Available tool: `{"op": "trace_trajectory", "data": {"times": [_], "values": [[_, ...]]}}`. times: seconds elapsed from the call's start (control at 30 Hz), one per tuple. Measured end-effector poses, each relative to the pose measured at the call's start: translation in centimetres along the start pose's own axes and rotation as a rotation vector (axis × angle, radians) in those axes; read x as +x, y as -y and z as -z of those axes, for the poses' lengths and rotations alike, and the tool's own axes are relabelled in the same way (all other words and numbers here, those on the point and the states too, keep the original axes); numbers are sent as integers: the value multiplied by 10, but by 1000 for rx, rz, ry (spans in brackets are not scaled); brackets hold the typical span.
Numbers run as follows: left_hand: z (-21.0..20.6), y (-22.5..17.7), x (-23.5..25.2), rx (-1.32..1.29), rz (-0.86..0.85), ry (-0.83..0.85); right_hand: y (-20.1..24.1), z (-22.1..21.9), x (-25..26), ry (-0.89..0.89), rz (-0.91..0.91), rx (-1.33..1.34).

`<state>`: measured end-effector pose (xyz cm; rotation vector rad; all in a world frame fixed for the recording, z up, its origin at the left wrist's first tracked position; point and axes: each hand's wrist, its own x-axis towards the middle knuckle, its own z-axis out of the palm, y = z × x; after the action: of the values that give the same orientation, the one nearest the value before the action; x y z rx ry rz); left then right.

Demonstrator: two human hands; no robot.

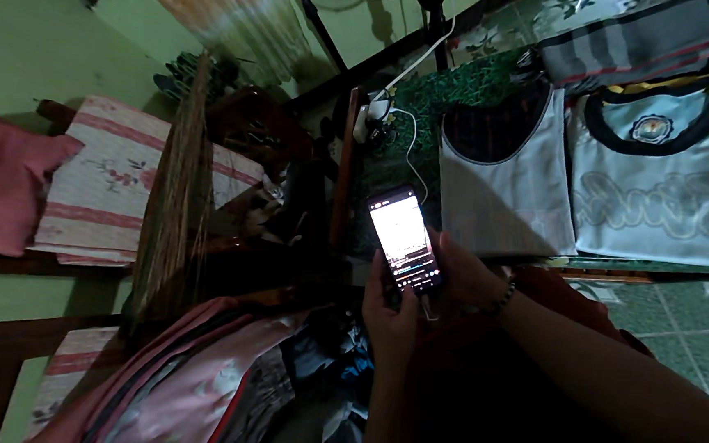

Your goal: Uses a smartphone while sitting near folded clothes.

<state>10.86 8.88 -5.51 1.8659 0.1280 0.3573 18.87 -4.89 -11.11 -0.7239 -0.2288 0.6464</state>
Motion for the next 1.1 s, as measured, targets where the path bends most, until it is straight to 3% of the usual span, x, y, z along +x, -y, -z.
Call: {"op": "trace_trajectory", "data": {"times": [1.1], "values": [[-3,3,0,20,19,-16,-1,-1,-1,-24,1,16]]}}
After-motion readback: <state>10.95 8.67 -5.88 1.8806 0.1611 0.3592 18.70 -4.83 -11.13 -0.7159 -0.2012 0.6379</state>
